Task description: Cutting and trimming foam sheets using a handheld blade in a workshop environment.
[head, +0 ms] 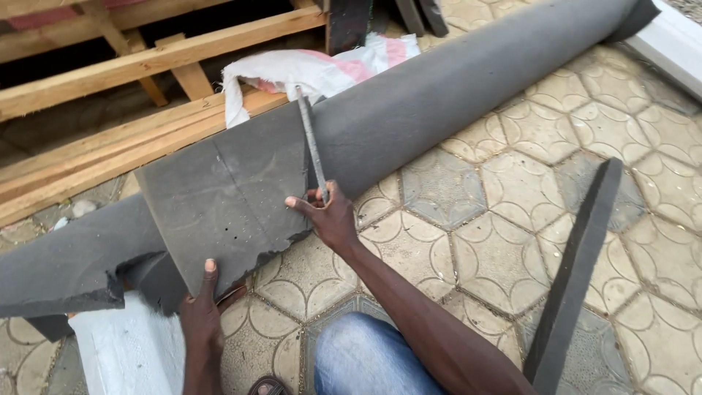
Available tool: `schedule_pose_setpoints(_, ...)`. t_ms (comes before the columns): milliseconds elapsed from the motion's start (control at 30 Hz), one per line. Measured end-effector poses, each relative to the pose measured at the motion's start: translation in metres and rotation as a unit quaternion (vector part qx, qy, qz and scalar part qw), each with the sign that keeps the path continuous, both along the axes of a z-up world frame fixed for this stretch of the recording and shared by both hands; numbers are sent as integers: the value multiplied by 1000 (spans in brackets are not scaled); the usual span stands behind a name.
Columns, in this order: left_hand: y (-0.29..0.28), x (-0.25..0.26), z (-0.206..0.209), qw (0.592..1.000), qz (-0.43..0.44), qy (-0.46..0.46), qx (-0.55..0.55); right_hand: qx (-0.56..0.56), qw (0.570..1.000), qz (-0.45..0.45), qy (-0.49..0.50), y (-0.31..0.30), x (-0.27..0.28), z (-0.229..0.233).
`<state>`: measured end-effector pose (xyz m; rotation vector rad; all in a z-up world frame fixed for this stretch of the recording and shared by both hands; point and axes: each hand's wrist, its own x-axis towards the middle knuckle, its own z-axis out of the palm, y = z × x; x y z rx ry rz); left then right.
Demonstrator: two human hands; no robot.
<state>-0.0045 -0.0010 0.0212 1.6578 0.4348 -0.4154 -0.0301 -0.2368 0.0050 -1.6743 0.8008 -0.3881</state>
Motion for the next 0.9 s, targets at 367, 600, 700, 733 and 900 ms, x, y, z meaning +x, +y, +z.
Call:
schedule_pose_setpoints(367, 12, -7, 223, 986, -120, 31, 112, 226, 968, -54, -92, 43, -40, 103)
schedule_pose_setpoints(600, 80, 27, 202, 958, -151, -88, 227, 192, 964, -179, -47, -15, -72, 15)
schedule_pose_setpoints(700, 134, 19, 197, 979, 5, -194, -63, 163, 968, -155, -110, -64, -138, 45)
schedule_pose_setpoints(733, 149, 6, 197, 970, 28, -223, -90, 96, 980, -161, -65, -82, -152, 29)
schedule_pose_setpoints(900, 213, -83, 147, 939, 195, -263, -110, -141, 970, -104, 168, -155, -236, -102)
